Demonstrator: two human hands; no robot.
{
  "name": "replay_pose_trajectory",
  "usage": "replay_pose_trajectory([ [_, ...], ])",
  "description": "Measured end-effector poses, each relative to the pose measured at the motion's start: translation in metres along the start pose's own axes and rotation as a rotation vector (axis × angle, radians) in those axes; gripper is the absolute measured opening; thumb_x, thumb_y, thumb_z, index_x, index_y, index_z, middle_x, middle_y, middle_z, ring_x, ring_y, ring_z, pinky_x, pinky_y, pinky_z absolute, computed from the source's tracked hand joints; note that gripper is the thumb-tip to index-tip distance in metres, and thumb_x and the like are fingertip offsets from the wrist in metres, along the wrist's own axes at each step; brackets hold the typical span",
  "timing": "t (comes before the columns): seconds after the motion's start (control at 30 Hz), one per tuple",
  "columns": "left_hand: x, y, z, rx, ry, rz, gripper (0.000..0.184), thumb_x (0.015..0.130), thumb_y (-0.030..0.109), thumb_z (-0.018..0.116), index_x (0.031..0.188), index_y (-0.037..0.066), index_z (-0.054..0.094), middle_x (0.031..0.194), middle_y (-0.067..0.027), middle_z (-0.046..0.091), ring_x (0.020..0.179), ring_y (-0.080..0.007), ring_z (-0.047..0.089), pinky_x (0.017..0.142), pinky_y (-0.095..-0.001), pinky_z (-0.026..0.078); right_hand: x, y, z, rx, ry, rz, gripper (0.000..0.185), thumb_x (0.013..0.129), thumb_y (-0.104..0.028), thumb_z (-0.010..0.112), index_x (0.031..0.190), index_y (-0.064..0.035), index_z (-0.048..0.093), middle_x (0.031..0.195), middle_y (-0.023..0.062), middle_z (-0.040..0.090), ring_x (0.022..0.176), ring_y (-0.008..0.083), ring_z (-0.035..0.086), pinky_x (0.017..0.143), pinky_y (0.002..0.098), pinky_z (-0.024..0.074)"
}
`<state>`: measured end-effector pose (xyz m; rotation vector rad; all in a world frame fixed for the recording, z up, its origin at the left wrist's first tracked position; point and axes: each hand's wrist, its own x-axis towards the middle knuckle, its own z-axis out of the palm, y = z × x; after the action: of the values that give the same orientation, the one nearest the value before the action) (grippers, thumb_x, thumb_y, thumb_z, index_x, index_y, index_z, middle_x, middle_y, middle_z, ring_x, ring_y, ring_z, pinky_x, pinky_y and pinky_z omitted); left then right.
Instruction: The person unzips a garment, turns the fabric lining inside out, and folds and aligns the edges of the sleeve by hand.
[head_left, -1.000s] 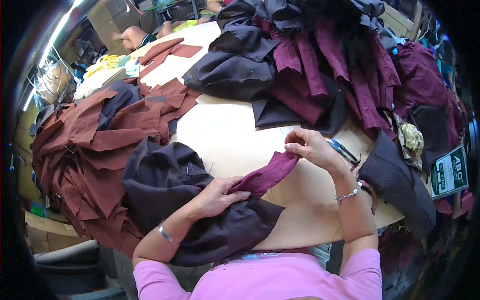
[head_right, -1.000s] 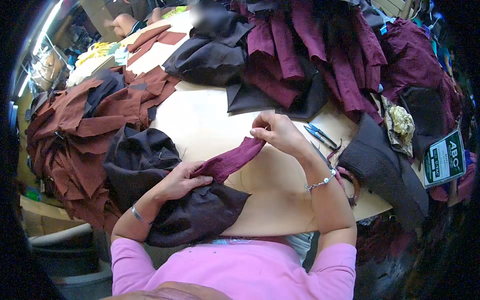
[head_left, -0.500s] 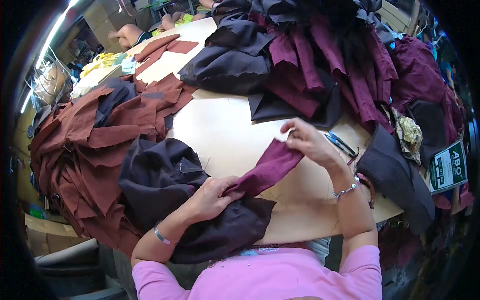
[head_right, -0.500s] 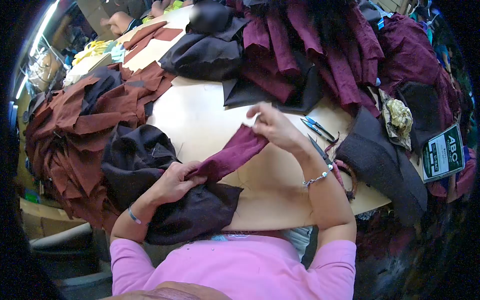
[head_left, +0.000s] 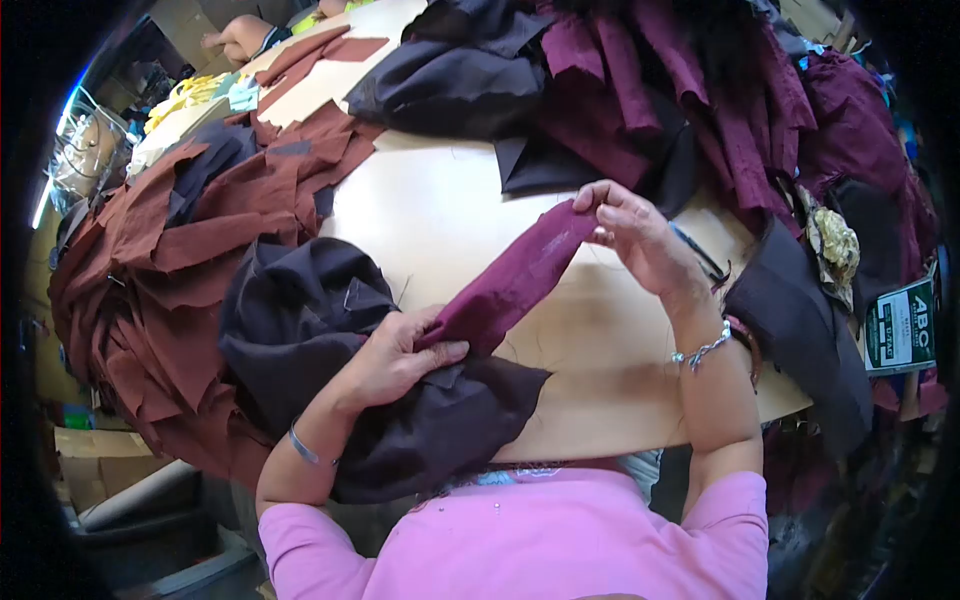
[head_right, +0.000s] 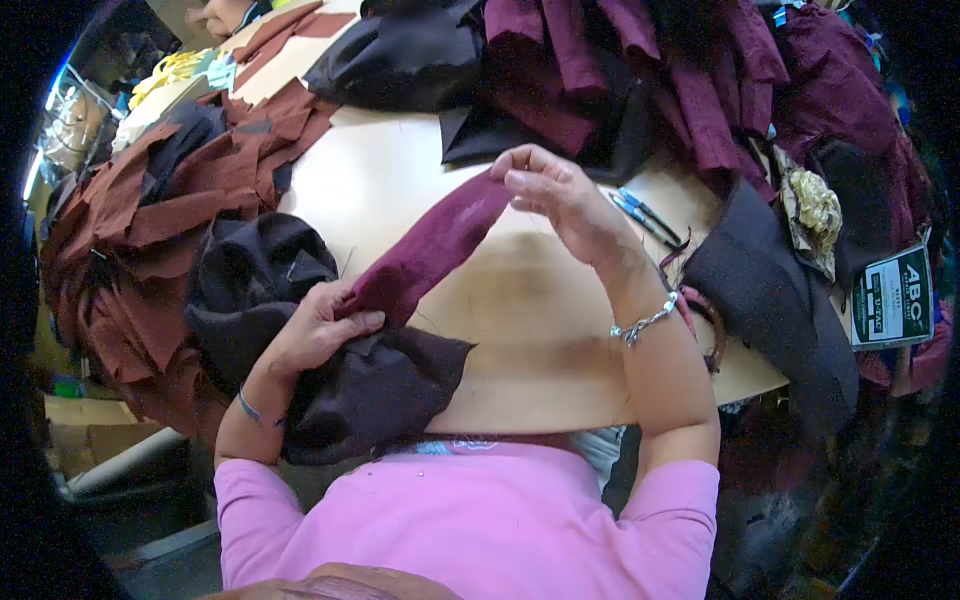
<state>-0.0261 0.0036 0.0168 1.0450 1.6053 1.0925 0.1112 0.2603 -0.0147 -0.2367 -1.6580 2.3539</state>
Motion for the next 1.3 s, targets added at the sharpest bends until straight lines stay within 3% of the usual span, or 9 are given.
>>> replay_pose_trajectory([
  [0.17, 0.0, -0.004, 0.0, -0.083, 0.021, -0.059, 0.033, 0.085, 0.009, 0.057, 0.115, -0.003, 0.051, 0.095, -0.0004, 0.059, 0.086, -0.0056, 0.049, 0.079, -0.0204, 0.04, 0.002, 0.001, 0.004, 0.055, 0.232, 0.061, 0.029, 0.083, -0.023, 0.057, 0.107, -0.008, 0.052, 0.093, 0.0001, 0.059, 0.086, 0.0089, 0.053, 0.078, 0.0242, 0.0393],
  [0.43, 0.0, 0.003, 0.01, -0.16, 0.122, 0.046, 0.028, 0.085, 0.001, 0.052, 0.114, -0.002, 0.051, 0.103, -0.0044, 0.058, 0.095, -0.0105, 0.052, 0.084, -0.0224, 0.039, -0.004, 0.0, -0.003, 0.327, -0.123, 0.012, 0.029, 0.089, -0.024, 0.046, 0.097, -0.0003, 0.059, 0.093, 0.0109, 0.062, 0.084, 0.0219, 0.06, 0.077, 0.0412, 0.05],
  [0.57, 0.0, -0.001, 0.02, -0.253, 0.235, 0.265, 0.031, 0.08, -0.01, 0.047, 0.108, 0.001, 0.055, 0.102, -0.0071, 0.059, 0.097, -0.0156, 0.055, 0.084, -0.0242, 0.04, -0.005, -0.003, -0.013, 0.247, -0.331, 0.02, 0.039, 0.091, -0.027, 0.041, 0.113, 0.0034, 0.052, 0.106, 0.0163, 0.058, 0.095, 0.0262, 0.058, 0.082, 0.0454, 0.0475],
  [0.67, -0.001, 0.001, -0.005, 0.17, -0.143, 0.213, 0.038, 0.073, -0.015, 0.046, 0.104, 0.003, 0.059, 0.1, -0.0086, 0.06, 0.097, -0.0181, 0.056, 0.083, -0.0256, 0.041, -0.013, 0.002, -0.008, 0.392, -0.352, 0.042, 0.043, 0.089, -0.027, 0.044, 0.117, 0.0043, 0.048, 0.111, 0.0171, 0.056, 0.102, 0.028, 0.055, 0.087, 0.0484, 0.0434],
  [0.73, 0.001, 0.002, 0.0, 0.207, -0.132, 0.252, 0.043, 0.064, -0.015, 0.044, 0.099, 0.003, 0.061, 0.095, -0.0114, 0.061, 0.091, -0.0213, 0.058, 0.079, -0.0278, 0.042, -0.007, 0.002, -0.004, -0.011, -0.357, 0.053, 0.052, 0.082, -0.036, 0.055, 0.117, 0.0015, 0.049, 0.111, 0.01, 0.056, 0.1, 0.0197, 0.053, 0.091, 0.0363, 0.0405],
  [0.83, 0.006, -0.007, 0.005, 0.229, -0.053, 0.331, 0.04, 0.066, -0.012, 0.047, 0.1, 0.004, 0.062, 0.095, -0.0132, 0.061, 0.082, -0.0249, 0.058, 0.075, -0.0302, 0.043, -0.015, -0.009, -0.002, -0.28, -0.415, 0.146, 0.051, 0.066, -0.013, 0.075, 0.11, 0.0025, 0.054, 0.102, 0.0043, 0.058, 0.094, 0.0127, 0.053, 0.086, 0.0263, 0.0406],
  [1.03, 0.008, -0.001, 0.003, 0.183, -0.215, 0.312, 0.035, 0.071, -0.008, 0.05, 0.101, 0.007, 0.061, 0.092, -0.0116, 0.057, 0.088, -0.0271, 0.056, 0.077, -0.0322, 0.043, -0.021, 0.011, -0.001, 0.031, -0.151, 0.148, 0.021, 0.083, -0.016, 0.06, 0.097, -0.0004, 0.058, 0.083, 0.0043, 0.06, 0.076, 0.0113, 0.054, 0.07, 0.0258, 0.0429],
  [1.17, 0.011, 0.0, 0.005, 0.172, -0.303, 0.346, 0.041, 0.07, -0.01, 0.047, 0.106, 0.006, 0.057, 0.103, -0.0135, 0.054, 0.097, -0.029, 0.052, 0.084, -0.0331, 0.04, -0.017, -0.004, 0.003, -0.107, -0.277, 0.198, 0.018, 0.083, -0.016, 0.06, 0.092, -0.0011, 0.058, 0.076, 0.0013, 0.056, 0.075, 0.0107, 0.052, 0.07, 0.0255, 0.0426],
  [1.3, 0.013, -0.006, 0.003, 0.264, -0.288, 0.383, 0.043, 0.07, -0.009, 0.046, 0.11, 0.004, 0.055, 0.109, -0.0161, 0.05, 0.105, -0.0315, 0.048, 0.09, -0.035, 0.037, -0.02, -0.013, 0.005, -0.462, -0.333, 0.124, 0.027, 0.075, -0.015, 0.067, 0.095, 0.0006, 0.059, 0.09, 0.005, 0.06, 0.086, 0.0173, 0.054, 0.081, 0.0304, 0.0406],
])
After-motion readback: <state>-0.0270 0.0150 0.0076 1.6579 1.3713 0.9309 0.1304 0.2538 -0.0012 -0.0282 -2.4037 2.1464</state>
